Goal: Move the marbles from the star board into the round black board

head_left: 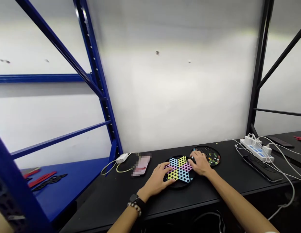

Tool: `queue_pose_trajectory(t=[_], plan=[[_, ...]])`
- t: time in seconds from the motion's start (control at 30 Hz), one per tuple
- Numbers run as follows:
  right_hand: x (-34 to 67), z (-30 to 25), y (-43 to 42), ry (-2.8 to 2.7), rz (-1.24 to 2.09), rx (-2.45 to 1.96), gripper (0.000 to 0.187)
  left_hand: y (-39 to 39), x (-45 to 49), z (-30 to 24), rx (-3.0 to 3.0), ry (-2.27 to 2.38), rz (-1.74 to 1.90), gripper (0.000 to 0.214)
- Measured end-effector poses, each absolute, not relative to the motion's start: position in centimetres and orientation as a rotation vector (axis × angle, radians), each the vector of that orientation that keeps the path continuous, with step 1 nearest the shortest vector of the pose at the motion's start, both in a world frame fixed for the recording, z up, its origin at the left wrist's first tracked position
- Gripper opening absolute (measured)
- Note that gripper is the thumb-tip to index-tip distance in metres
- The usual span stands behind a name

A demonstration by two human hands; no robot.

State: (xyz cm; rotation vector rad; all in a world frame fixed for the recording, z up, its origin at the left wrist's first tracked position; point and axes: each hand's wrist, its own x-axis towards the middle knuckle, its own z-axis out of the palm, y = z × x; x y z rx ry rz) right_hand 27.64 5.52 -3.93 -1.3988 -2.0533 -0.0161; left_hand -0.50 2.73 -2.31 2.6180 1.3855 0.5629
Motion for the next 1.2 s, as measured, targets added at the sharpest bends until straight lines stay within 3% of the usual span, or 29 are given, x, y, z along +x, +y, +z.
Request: queue_pose_trajectory(t=[0.17,0.57,1.2], plan=[[25.5,-4.3,4.0,-2.252,0.086,-1.276,0.024,5.0,-1.4,-2.3,2.463,1.701,0.533,0.063],[25.5,-4.9,4.2,-2.224,0.062,-1.296,0.024,6.3,1.7,-2.1,2.414,2.154,0.065,0.046],[25.6,-4.7,3.9,-2.227,0.009,-1.341,0.025,5.2,2.4,-1.8,2.561,1.996,-0.052,0.04]])
